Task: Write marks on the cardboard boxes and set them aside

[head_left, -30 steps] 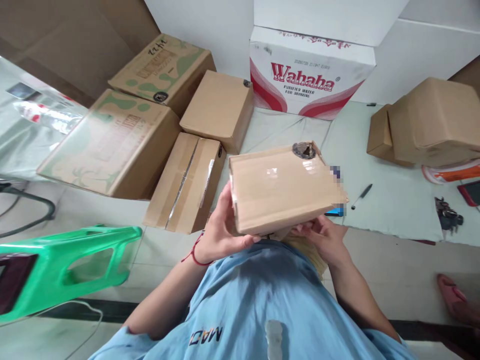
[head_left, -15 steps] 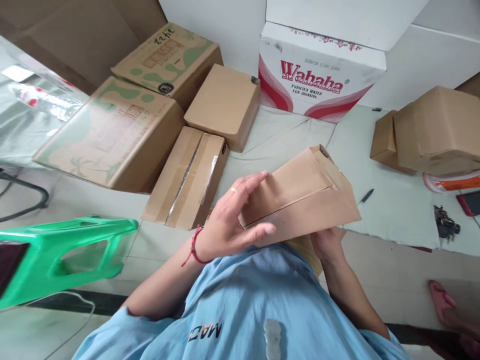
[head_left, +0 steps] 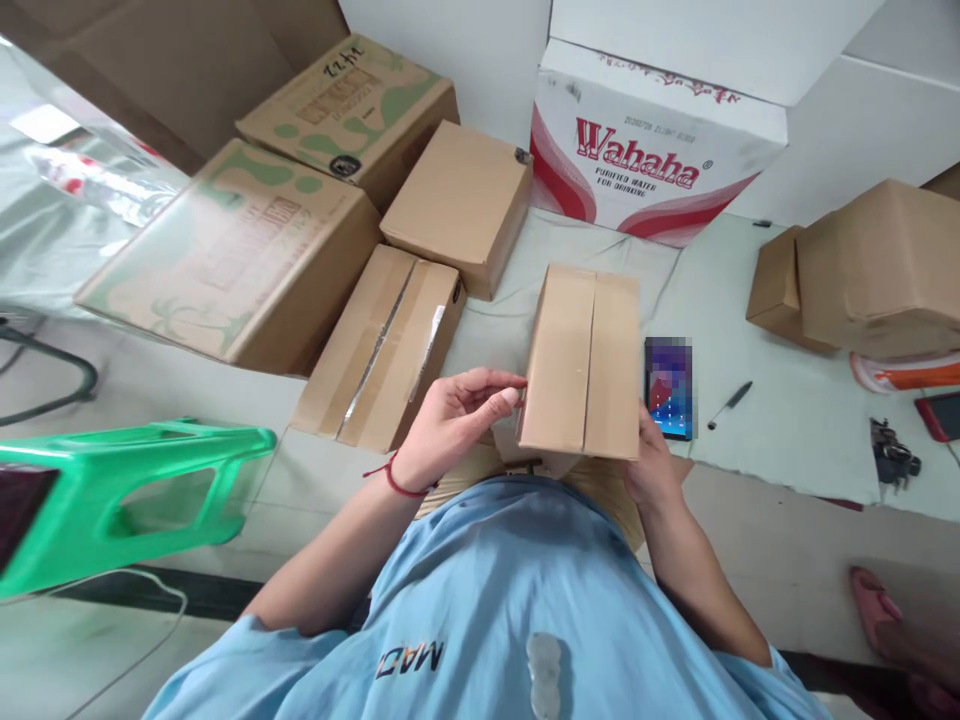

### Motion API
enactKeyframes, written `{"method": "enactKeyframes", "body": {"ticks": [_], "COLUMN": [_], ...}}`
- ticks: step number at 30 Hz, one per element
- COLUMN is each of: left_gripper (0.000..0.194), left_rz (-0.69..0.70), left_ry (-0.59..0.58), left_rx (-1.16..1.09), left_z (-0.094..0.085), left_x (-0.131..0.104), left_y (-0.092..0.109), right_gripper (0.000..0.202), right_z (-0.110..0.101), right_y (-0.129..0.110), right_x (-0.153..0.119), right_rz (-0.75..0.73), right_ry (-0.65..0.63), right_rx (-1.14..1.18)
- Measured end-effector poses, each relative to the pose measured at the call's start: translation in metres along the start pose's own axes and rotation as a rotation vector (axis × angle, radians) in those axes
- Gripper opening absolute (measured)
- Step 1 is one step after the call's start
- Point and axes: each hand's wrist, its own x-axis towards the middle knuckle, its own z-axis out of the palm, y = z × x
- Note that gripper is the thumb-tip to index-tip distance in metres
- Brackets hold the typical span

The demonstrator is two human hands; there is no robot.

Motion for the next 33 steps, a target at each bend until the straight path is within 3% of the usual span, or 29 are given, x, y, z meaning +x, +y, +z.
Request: {"method": "enactKeyframes", "body": {"ticks": [3, 6, 9, 11, 14, 20, 25, 28, 33], "left_gripper": [0.036, 0.031, 0.053, 0.07, 0.078, 0.067, 0.064, 0.059, 0.052], "left_rz": [0.145, 0.348, 0.593, 0.729, 0.806, 0.747, 0.473, 0.334, 0.283], "left_ry": [-0.121, -0.281, -0.375, -0.368, -0.341, -0.171, -0.034, 0.014, 0.126], "left_rx": [0.037, 0.141, 0.281, 0.378, 0.465, 0.455, 0.146, -0.08, -0.158], "left_z": [-0.002, 0.003, 0.015, 0.022, 0.028, 0.025, 0.024, 0.022, 0.016], "left_x": [-0.006, -0.014, -0.02, -0.021, -0.021, -0.02, -0.016, -0.013, -0.005], "left_y": [-0.004, -0.006, -0.009, -0.011, -0.016, -0.024, -0.02, -0.015, -0.011], "right_gripper": [0.055, 0.057, 0.055, 0.048, 0.043, 0.041, 0.036, 0.037, 0.048], "right_z": [-0.004, -0.007, -0.009, -0.01, -0.011, -0.013, -0.011, -0.009, 0.001], "right_y": [0.006, 0.009, 0.009, 0.01, 0.013, 0.013, -0.009, -0.027, -0.053], "right_x": [-0.001, -0.002, -0.003, -0.004, -0.006, -0.005, -0.009, -0.017, -0.032], "right_rz": [0.011, 0.021, 0.046, 0.056, 0.074, -0.007, -0.131, -0.301, -0.655], "right_ry": [-0.021, 0.063, 0.072, 0.029, -0.021, 0.003, -0.051, -0.102, -0.173], "right_rx": [0.026, 0.103, 0.141, 0.114, 0.063, 0.023, -0.031, -0.156, -0.527]}}
